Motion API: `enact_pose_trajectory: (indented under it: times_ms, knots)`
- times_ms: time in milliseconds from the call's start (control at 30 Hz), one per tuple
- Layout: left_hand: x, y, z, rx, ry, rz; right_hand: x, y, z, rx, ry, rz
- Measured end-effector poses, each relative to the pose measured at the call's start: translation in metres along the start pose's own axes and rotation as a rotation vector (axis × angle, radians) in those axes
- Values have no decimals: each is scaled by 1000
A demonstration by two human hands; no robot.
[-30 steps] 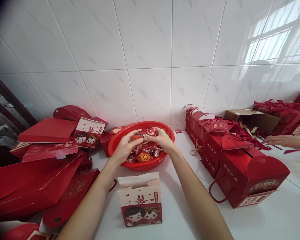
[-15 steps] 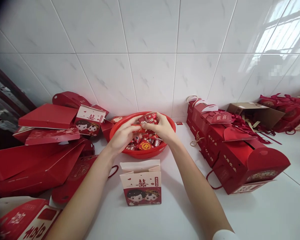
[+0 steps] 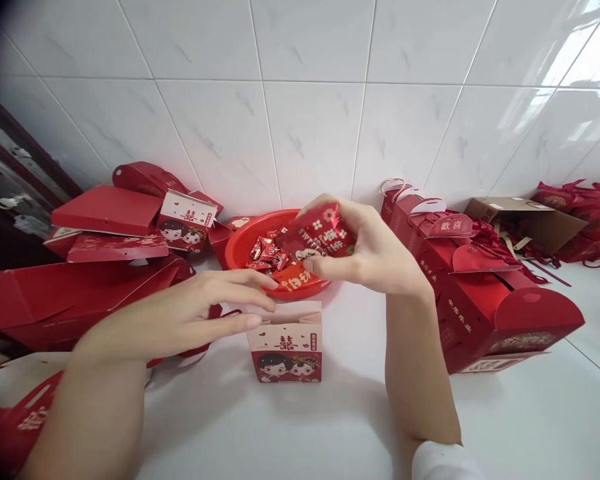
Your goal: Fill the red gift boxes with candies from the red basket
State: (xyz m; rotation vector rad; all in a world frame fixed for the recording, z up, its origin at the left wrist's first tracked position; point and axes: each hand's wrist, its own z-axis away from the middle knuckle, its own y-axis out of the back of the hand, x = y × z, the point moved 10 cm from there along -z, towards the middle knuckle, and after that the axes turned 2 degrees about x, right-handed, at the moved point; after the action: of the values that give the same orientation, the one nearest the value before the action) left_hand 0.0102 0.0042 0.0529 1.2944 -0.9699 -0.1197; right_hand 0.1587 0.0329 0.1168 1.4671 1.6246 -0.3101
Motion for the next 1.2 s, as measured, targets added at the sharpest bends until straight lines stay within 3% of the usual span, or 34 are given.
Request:
enact_pose_trajectory:
  times_ms: [100,233,467,667,967,1200]
  knots:
    - [-8,-13,-7,18,56,51,-4,-22,-1,-127,11,30]
    - [-15,-20,-15,57,115,162,-3,-39,-1,-204,19,133]
    - [-17,-19,-15,19,139,254,4,-50,1,-269,32,252]
    - [-34,-22,-10,3,265,213,12,-55,-1,-309,2,326]
    - [-33,-24,-13,2,217,274,20,-71,4,-484,-39,329]
    - [-38,-27,-10,-15,255,287,12,-64,1,-342,-24,131]
